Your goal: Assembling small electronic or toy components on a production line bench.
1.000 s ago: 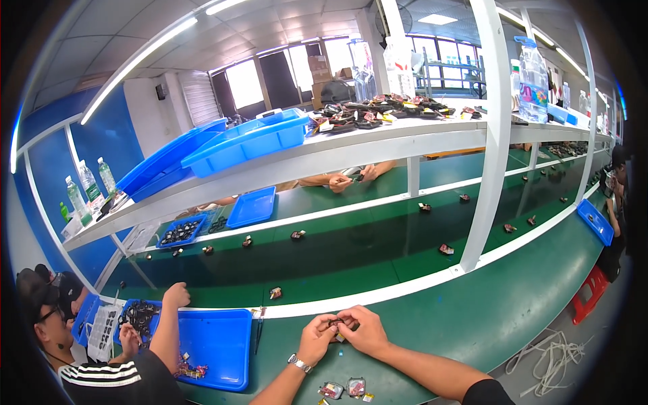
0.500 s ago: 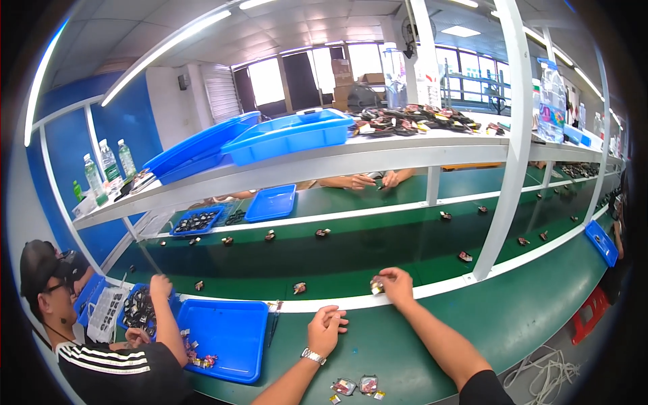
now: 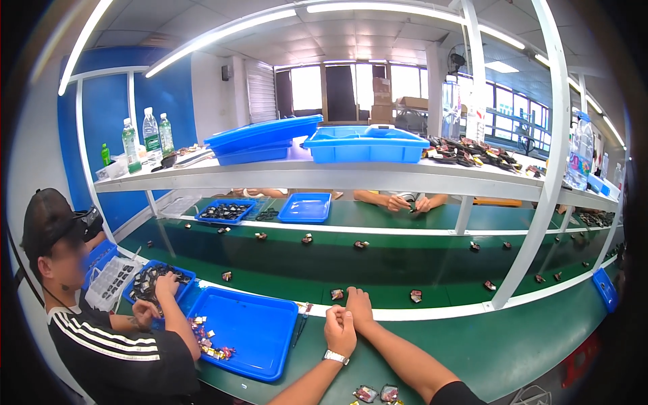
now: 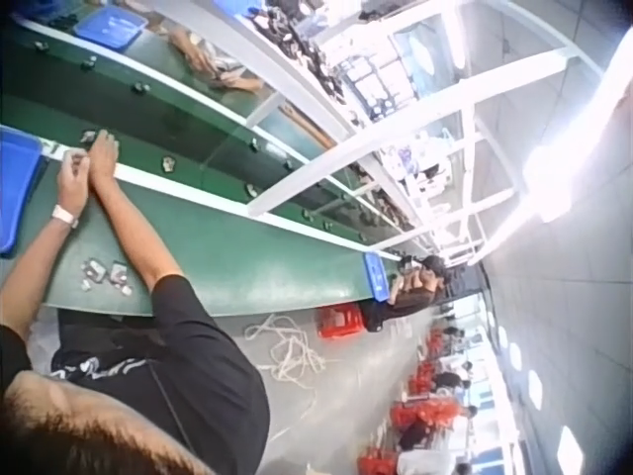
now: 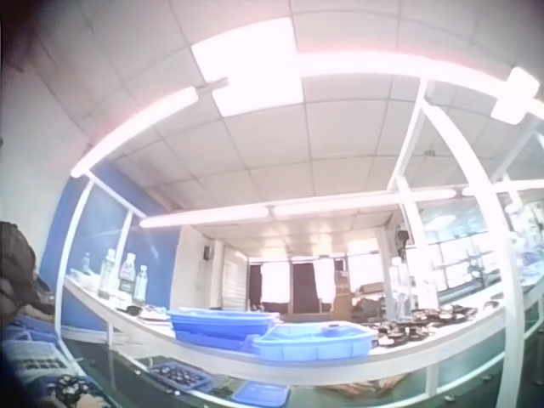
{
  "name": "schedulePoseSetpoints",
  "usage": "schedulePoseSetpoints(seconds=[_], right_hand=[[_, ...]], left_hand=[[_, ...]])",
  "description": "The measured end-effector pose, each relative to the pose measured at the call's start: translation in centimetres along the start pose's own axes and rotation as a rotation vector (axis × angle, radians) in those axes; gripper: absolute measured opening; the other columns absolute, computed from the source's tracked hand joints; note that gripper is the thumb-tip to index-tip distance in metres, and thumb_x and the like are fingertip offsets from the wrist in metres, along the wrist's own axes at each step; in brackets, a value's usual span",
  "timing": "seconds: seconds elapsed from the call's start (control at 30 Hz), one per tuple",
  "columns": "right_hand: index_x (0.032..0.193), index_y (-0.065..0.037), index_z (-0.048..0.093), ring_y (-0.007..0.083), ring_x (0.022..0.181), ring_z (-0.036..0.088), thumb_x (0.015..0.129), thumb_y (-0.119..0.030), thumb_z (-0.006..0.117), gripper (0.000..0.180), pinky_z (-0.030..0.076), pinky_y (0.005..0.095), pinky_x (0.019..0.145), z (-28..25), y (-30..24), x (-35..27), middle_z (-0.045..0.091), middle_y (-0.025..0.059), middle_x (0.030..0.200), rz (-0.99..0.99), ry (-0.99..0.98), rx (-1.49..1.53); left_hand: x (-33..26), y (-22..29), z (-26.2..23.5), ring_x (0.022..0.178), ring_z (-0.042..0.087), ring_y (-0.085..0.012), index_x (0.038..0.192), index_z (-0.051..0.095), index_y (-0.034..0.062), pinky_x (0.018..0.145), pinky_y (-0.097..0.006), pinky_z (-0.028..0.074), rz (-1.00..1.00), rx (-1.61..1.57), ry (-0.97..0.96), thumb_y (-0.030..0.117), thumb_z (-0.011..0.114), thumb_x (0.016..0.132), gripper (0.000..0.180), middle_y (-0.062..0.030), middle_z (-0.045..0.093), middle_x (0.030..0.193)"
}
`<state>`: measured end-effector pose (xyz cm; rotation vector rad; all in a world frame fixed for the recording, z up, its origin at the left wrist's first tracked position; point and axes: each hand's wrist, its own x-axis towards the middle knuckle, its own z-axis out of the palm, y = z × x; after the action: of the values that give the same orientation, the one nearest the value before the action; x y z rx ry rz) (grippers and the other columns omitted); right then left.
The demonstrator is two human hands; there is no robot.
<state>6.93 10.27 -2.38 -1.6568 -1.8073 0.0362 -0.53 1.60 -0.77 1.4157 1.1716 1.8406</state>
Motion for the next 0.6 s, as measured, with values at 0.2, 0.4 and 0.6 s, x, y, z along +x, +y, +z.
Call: schedulePoseSetpoints(seconds=[0.2, 0.4, 0.6], right_hand=[[0.096, -0.002, 0.046, 0.0364, 0.091, 0.057, 0.072, -0.022, 0.075, 0.043, 0.048, 0.0435, 0.078, 0.9, -2.0, 1.2, 0.058, 0.0196, 0.095, 0.098, 0.015, -0.022], [0.100, -0.003, 0.046, 0.0275, 0.088, 0.065, 0.072, -0.015, 0.075, 0.042, 0.051, 0.0382, 0.073, -4.6, 2.7, 0.0, 0.066, 0.0117, 0.090, 0.000, -0.039, 0.421], [0.109, -0.004, 0.046, 0.0225, 0.109, 0.059, 0.079, -0.006, 0.071, 0.040, 0.046, 0.0375, 0.094, -14.9, 5.6, -6.2, 0.063, 0.0102, 0.113, -0.143, -0.375, 0.641]], left_hand=[[0.2, -0.7, -0.4, 0.068, 0.057, -0.0142, 0.100, 0.051, 0.0014, 0.065, -0.029, 0.048, 0.007, 0.065, -0.015, 0.012, 0.059, 0.090, 0.016, -0.0080, 0.060, 0.084], [1.0, -1.2, -0.6, 0.067, 0.056, -0.0141, 0.099, 0.052, 0.0011, 0.063, -0.028, 0.048, -0.032, 0.115, 0.035, 0.012, 0.058, 0.091, 0.015, -0.0075, 0.060, 0.084], [1.3, -0.7, -1.3, 0.067, 0.058, -0.0083, 0.114, 0.057, -0.0026, 0.057, -0.020, 0.048, -0.599, -0.314, -0.653, 0.023, 0.042, 0.100, 0.033, -0.0074, 0.064, 0.089]])
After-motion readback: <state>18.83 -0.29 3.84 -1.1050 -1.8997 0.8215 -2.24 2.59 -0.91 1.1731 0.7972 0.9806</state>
